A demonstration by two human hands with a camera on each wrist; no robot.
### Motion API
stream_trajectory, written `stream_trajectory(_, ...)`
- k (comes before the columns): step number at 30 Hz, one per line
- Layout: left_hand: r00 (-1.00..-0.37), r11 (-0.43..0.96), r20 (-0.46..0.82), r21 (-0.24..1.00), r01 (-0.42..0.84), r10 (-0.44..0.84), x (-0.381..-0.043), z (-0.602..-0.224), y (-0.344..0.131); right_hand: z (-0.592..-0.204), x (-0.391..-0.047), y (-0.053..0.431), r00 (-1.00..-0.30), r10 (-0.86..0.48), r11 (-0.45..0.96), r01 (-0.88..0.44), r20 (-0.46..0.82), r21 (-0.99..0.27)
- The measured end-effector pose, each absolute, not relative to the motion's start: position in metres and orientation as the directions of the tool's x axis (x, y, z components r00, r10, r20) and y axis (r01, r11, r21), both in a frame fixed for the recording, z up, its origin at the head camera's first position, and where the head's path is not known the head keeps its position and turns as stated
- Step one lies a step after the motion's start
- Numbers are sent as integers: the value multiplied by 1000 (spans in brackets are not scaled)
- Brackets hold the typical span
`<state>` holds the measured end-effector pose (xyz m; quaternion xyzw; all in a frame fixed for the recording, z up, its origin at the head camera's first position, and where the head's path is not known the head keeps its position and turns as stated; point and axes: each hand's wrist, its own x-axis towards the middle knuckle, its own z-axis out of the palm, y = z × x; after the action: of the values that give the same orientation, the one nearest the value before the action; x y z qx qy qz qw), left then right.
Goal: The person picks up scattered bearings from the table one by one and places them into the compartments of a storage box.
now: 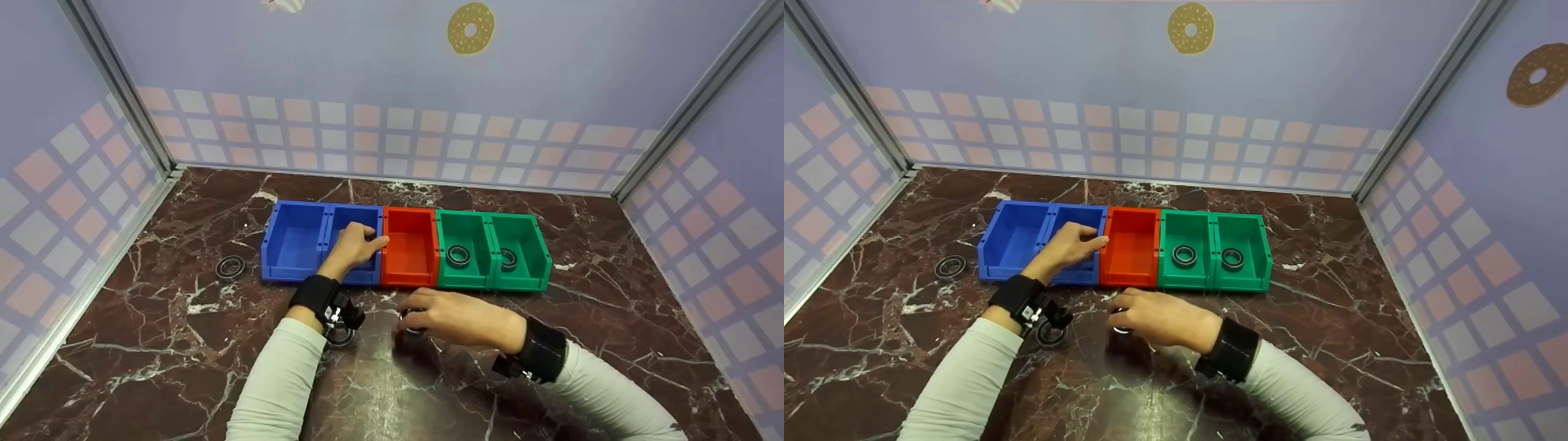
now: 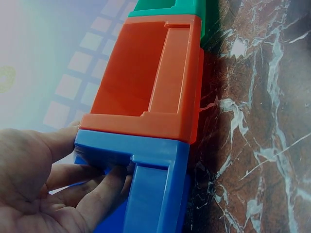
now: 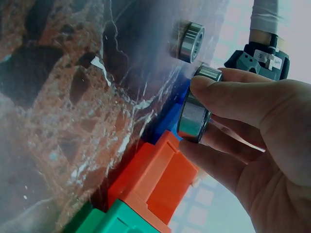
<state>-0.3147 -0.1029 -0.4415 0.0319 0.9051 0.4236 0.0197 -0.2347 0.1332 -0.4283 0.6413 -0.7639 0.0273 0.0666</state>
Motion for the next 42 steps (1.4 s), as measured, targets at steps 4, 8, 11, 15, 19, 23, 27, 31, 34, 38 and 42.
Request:
stream_trajectory(4, -997, 637, -21, 770, 33, 77, -315, -441, -103, -424, -236, 134, -179, -973, 185, -982, 146, 28)
stream_trajectory(8, -997, 636, -41, 771, 14, 72, -315, -441, -102, -419, -240, 134, -178, -969, 184, -983, 172, 20)
stream_trajectory(11, -997, 639, -45, 769, 6, 64, -314, -441, -102, -416, -242, 133, -175, -969, 182, -983, 176, 26)
stream_trajectory(15, -997, 641, -48, 768, 1, 58, -314, -440, -101, -412, -244, 133, -182, -970, 188, -982, 163, 21)
stream_trajectory(19, -996, 637, -61, 771, -9, 59, -313, -439, -101, -408, -247, 131, -187, -969, 192, -981, 160, 18)
stream_trajectory(23, -996, 638, -64, 770, -13, 57, -313, -440, -101, -403, -251, 130, -185, -969, 190, -982, 165, 18)
stream_trajectory(27, -997, 638, -47, 770, 6, 66, -314, -440, -102, -395, -255, 131, -190, -968, 195, -981, 165, 15)
stream_trajectory(31, -997, 638, -29, 769, 28, 78, -313, -440, -103, -388, -260, 131, -194, -965, 198, -980, 177, 6)
stream_trajectory(34, -997, 643, -32, 766, 22, 73, -313, -439, -103, -383, -264, 131, -200, -963, 204, -979, 183, 3)
stream_trajectory(38, -997, 650, -40, 760, 10, 62, -313, -438, -103, -376, -271, 130, -210, -962, 215, -977, 177, 12)
stream_trajectory(42, -997, 649, -39, 760, 12, 64, -313, -439, -103, -371, -278, 128, -214, -961, 218, -976, 176, 5)
